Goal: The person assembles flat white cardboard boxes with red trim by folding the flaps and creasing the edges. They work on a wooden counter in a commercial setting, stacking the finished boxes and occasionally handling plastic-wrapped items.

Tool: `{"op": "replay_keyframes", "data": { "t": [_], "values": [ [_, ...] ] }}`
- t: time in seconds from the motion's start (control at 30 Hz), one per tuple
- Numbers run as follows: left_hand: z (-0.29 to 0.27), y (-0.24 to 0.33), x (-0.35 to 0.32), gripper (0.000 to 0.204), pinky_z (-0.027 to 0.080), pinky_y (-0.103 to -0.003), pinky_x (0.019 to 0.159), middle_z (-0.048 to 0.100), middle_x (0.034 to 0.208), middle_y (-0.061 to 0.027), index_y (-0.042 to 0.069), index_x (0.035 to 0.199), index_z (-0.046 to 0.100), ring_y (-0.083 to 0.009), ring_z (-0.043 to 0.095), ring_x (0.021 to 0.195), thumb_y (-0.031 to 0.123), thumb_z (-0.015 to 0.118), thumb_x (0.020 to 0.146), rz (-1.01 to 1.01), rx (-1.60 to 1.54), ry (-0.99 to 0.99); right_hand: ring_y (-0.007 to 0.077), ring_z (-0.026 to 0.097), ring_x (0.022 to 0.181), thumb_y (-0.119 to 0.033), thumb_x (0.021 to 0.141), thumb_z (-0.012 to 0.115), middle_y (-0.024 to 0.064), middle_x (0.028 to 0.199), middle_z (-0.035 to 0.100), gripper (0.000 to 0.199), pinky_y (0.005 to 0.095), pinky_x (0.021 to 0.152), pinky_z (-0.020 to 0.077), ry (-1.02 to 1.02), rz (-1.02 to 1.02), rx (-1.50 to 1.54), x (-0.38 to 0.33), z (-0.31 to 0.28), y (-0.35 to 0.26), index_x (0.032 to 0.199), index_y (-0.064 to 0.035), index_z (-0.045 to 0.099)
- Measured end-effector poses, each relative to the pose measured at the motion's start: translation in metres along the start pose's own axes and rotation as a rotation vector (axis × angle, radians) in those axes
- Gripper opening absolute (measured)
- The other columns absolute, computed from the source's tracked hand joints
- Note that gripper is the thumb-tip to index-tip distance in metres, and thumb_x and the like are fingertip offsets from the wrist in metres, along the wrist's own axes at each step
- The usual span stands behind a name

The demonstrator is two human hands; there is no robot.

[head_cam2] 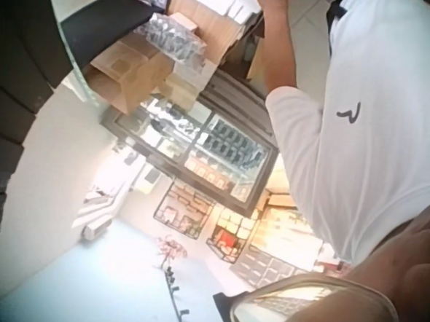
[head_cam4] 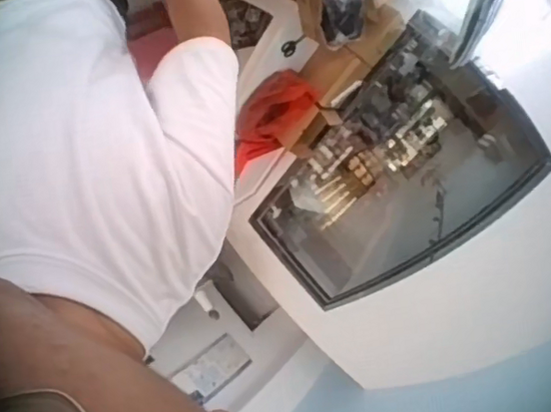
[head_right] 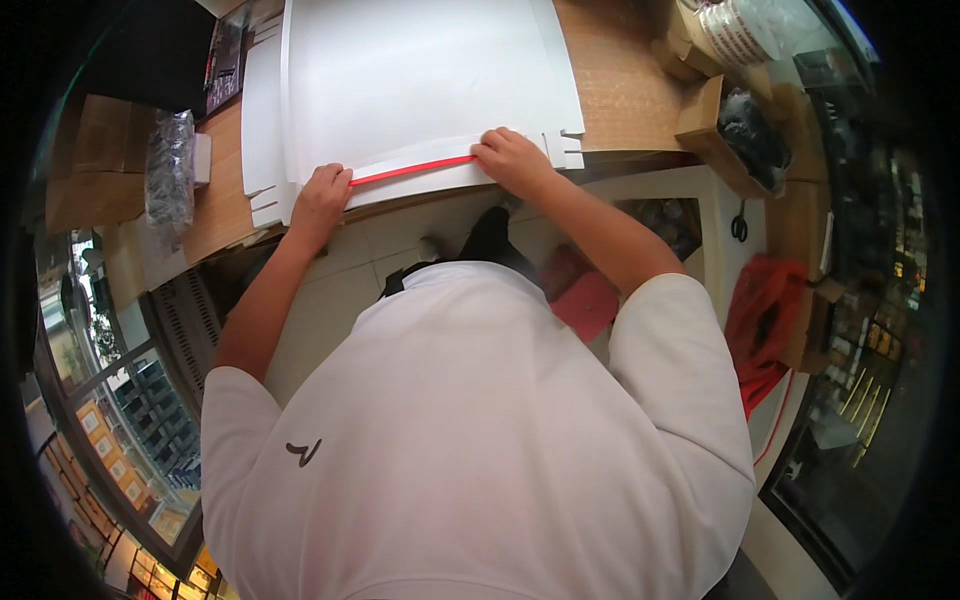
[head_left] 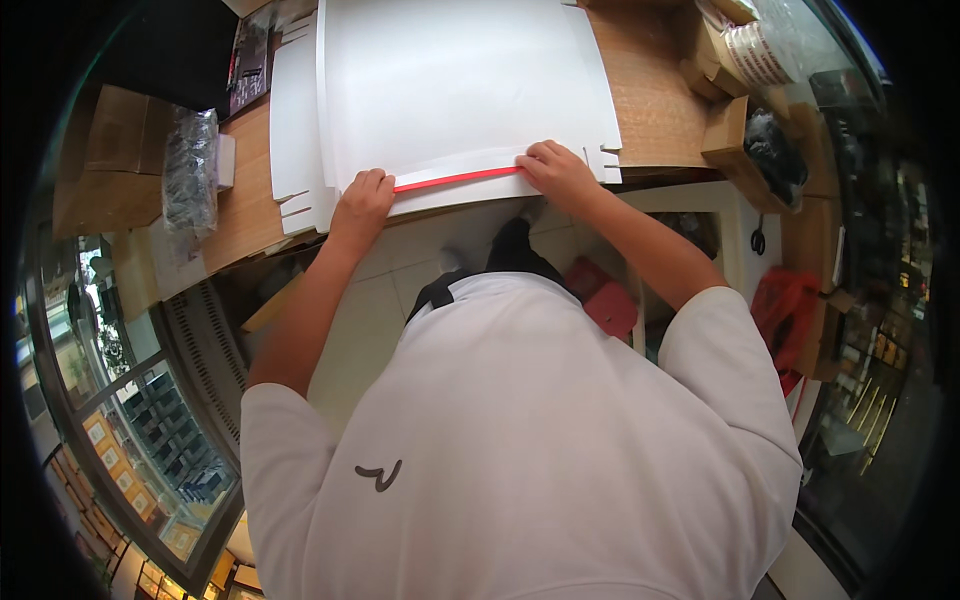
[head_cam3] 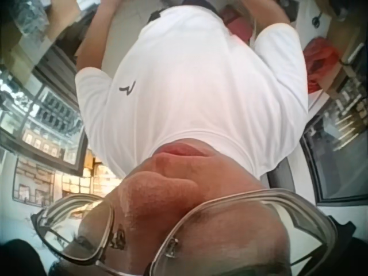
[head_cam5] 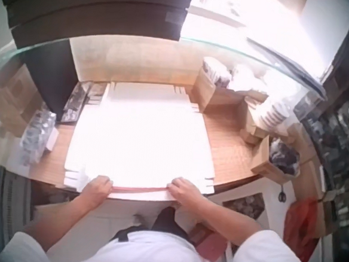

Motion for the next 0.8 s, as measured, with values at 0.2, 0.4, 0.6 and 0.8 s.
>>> {"op": "replay_keyframes", "data": {
  "t": [0.2, 0.4, 0.6, 0.8],
  "values": [
    [0.004, -0.004, 0.01, 0.017, 0.05, -0.034, 0.077, 0.053, 0.092, -0.0109, 0.002, 0.088, 0.054, -0.0263, 0.055, 0.088, -0.002, 0.057, 0.072, -0.06, -0.002, -0.192, 0.025, 0.057, 0.092, -0.011, 0.077, 0.066, 0.0082, 0.096, 0.059, 0.018, 0.0342, 0.083, 0.0487, 0.058, 0.051, 0.098, 0.012, 0.001, -0.012, 0.094, -0.0065, 0.062],
    [0.01, 0.018, 0.025, 0.011, 0.047, -0.035, 0.073, 0.052, 0.086, -0.0107, 0.003, 0.083, 0.054, -0.0265, 0.054, 0.084, 0.0, 0.058, 0.073, -0.021, -0.075, 0.009, 0.0247, 0.055, 0.097, -0.003, 0.076, 0.055, 0.0095, 0.099, 0.058, 0.018, 0.0335, 0.087, 0.0459, -0.022, -0.049, 0.071, 0.022, 0.015, -0.018, 0.093, -0.0023, 0.059],
    [0.026, 0.019, 0.041, 0.01, 0.047, -0.037, 0.072, 0.052, 0.085, -0.012, 0.003, 0.081, 0.053, -0.0283, 0.053, 0.082, 0.0, 0.058, 0.074, -0.014, -0.177, 0.021, 0.024, 0.053, 0.091, -0.006, 0.077, 0.056, 0.0092, 0.093, 0.056, 0.013, 0.0327, 0.084, 0.0449, -0.112, -0.041, -0.033, 0.033, 0.022, -0.016, 0.09, -0.0048, 0.057],
    [0.034, 0.022, 0.049, 0.006, 0.047, -0.039, 0.074, 0.053, 0.083, -0.0126, 0.003, 0.08, 0.054, -0.03, 0.054, 0.082, 0.002, 0.057, 0.075, -0.044, -0.216, -0.033, 0.0243, 0.054, 0.089, -0.008, 0.078, 0.057, 0.0088, 0.091, 0.056, 0.011, 0.0328, 0.083, 0.045, -0.068, -0.059, 0.055, 0.06, 0.035, -0.038, 0.088, -0.0051, 0.058]
  ]
}}
Point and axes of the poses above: each hand's wrist, its own x-axis towards the middle knuckle, its own z-axis out of the palm, y = z × x, the point moved 5 cm from there along x, towards the middle knuckle
